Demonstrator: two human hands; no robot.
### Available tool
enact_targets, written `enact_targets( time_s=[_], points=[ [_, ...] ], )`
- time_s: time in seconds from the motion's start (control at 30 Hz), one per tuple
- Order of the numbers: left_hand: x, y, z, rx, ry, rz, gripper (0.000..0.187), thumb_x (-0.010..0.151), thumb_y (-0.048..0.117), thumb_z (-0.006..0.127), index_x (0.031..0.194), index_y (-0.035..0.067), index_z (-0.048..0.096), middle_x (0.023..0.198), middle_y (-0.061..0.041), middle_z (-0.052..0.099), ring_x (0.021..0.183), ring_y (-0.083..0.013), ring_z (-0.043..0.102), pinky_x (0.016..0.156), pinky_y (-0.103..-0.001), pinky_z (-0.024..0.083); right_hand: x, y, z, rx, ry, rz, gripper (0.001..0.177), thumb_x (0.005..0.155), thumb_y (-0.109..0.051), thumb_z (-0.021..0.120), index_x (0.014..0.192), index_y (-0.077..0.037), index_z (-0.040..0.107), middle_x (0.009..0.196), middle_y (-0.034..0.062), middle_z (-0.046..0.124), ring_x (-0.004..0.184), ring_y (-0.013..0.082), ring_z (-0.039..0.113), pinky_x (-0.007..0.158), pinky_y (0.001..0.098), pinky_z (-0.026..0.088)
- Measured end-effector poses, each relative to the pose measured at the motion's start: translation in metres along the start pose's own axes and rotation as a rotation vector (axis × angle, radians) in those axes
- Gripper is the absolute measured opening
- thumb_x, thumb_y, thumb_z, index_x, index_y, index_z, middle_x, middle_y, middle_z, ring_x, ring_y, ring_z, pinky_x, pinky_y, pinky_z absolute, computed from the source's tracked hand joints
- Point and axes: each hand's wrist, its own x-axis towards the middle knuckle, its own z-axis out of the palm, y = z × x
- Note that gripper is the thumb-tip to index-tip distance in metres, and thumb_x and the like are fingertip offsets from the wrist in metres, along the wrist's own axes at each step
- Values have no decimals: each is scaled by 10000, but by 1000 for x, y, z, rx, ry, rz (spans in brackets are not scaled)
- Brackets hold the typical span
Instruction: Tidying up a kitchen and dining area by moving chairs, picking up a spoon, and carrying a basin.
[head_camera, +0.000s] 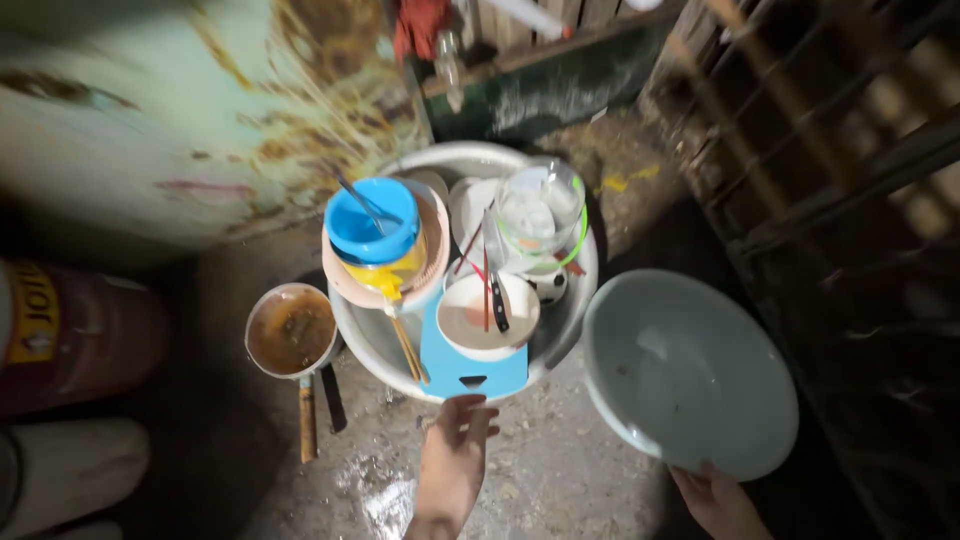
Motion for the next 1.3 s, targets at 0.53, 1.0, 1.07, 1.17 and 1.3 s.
enact_targets(
  time_s=[0.53,1.0,1.07,1.17,1.3],
  points=[
    [-25,61,-29,-25,21,55,345,976,141,513,1316,117,568,1196,-47,781,1116,-153,760,953,-244,644,23,-8,8,-364,95,93,428,990,-219,606,1370,-105,445,1290,185,479,1060,332,598,826,436,490],
    [-286,139,-199,-704,217,146,278,1000,144,510,1204,6,639,1186,-162,752,1066,-277,708,969,-386,512,-469,-110,202,-477,-640,-315,351,1055,-61,341,1386,33,408,1256,313,478,1130,427,458,1059,556,372],
    [-327,116,-230,-809,284,175,255,1001,134,533,1179,-3,653,1146,-164,753,1012,-262,690,936,-381,506,-510,-111,208,-518,-771,-346,324,1054,-73,384,1350,30,468,1171,288,531,1052,407,511,1003,552,417],
    [-377,53,-276,-960,397,239,253,998,111,556,1181,-34,656,1104,-189,752,947,-273,682,890,-393,499,-583,-95,220,-623,-898,-391,328,1050,-62,407,1342,54,503,1125,308,568,1014,431,548,957,559,441],
    [-446,-58,-338,-1181,487,295,292,998,44,546,1258,-65,621,1148,-241,735,942,-315,664,809,-401,479,-668,-46,222,-779,-1053,-383,326,1050,-31,403,1329,92,518,1150,337,585,1010,462,550,912,553,433]
  ],
)
